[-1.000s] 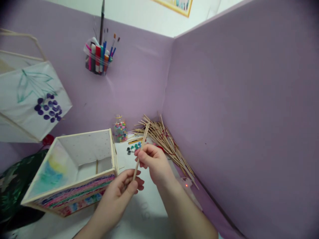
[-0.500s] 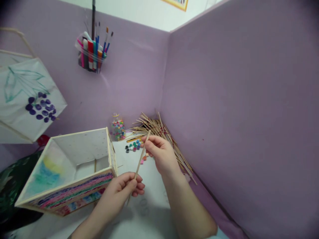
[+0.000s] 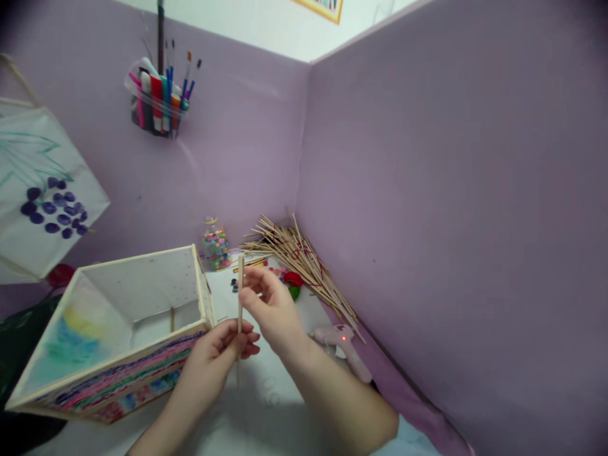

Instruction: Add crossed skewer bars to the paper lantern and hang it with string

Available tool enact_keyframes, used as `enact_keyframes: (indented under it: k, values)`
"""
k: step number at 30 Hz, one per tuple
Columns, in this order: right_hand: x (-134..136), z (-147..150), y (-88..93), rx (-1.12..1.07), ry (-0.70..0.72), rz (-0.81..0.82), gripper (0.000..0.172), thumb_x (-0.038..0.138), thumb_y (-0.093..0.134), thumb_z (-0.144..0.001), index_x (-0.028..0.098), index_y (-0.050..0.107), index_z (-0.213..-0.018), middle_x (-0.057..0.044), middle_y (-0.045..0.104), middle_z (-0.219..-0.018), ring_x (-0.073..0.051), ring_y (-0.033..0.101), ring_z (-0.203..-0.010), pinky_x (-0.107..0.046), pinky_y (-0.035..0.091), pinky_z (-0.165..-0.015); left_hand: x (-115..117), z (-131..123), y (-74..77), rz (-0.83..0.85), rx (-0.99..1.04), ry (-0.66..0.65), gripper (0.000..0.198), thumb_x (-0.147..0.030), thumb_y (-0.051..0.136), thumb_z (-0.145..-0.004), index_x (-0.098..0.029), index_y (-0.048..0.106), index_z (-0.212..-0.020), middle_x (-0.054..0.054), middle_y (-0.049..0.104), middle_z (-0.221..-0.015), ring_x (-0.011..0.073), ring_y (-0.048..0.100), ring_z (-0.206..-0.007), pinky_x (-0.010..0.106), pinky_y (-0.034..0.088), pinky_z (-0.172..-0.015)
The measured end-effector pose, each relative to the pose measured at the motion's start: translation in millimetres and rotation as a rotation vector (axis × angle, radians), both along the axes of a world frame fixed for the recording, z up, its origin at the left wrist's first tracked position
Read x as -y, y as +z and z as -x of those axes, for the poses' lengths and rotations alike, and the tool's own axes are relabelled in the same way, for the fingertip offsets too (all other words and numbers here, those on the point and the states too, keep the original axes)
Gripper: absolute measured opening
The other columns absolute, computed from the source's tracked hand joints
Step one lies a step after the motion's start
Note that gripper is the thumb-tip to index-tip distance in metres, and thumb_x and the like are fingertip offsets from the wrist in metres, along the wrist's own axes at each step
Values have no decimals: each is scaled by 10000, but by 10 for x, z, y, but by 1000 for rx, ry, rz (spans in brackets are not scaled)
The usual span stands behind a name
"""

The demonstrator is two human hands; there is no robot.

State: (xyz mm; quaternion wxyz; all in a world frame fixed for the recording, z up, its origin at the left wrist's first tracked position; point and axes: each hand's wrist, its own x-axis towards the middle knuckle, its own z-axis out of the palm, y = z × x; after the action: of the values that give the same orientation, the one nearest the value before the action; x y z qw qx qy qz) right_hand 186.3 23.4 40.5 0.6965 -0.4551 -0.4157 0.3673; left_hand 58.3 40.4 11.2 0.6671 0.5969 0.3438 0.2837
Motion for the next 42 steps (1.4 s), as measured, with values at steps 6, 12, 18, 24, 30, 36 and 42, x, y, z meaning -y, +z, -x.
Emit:
enact_keyframes:
  k: [6,12,18,24,30,36,42]
  values:
    - [293,-65,-213,399,-84,90,134,314,629,-788,194,679,-757,-28,663,-750,-169,600,-724,-289,465,-667,21,6,-55,-106,-17,-89,318,-334,576,-787,-136,623,-1031,128,672,-1086,251,613,-1019,361,467,-887]
    - [3,-1048,55,876,-642,189,278,406,528,-881,168,669,-914,-66,704,-841,-188,629,-757,-297,472,-699,-3,113,37,-179,-184,-193,551,-303,566,-803,-178,451,-1327,145,475,-1382,240,514,-1177,399,400,-994]
    - [-964,-1796,-100,1271,-535,568,177,246,543,-895,137,680,-920,-110,703,-901,-200,649,-821,-329,486,-772,48,189,102,-265,-165,-236,538,-303,547,-829,-228,422,-1347,113,522,-1325,213,557,-1081,354,430,-910]
    - [-1472,-1921,-502,1406,-384,821,248,336,553,-927,150,615,-1080,-77,632,-1097,-187,620,-955,-399,517,-846,44,199,119,-257,-128,-169,519,-280,533,-834,-231,430,-1340,107,523,-1314,193,573,-1030,342,421,-912]
    - [-1701,-1979,-724,1432,-246,971,271,348,566,-921,137,615,-1084,-86,635,-1084,-187,627,-941,-378,528,-821,-17,165,101,-220,-122,-134,493,-246,524,-825,-195,466,-1312,115,565,-1257,187,590,-981,343,421,-906]
    - [-1761,-2053,-762,1442,-173,1005,271,326,581,-912,139,605,-1107,-83,624,-1111,-195,621,-960,-396,529,-828,-32,164,99,-239,-136,-110,385,-264,530,-832,-188,558,-1208,96,631,-1165,195,594,-952,316,433,-841]
    - [-1710,-2095,-643,1392,-247,932,268,336,567,-920,153,606,-1112,-83,624,-1110,-191,622,-955,-382,530,-822,-40,168,140,-260,-107,-105,291,-247,523,-837,-187,621,-1105,69,684,-1036,189,610,-886,292,442,-797]
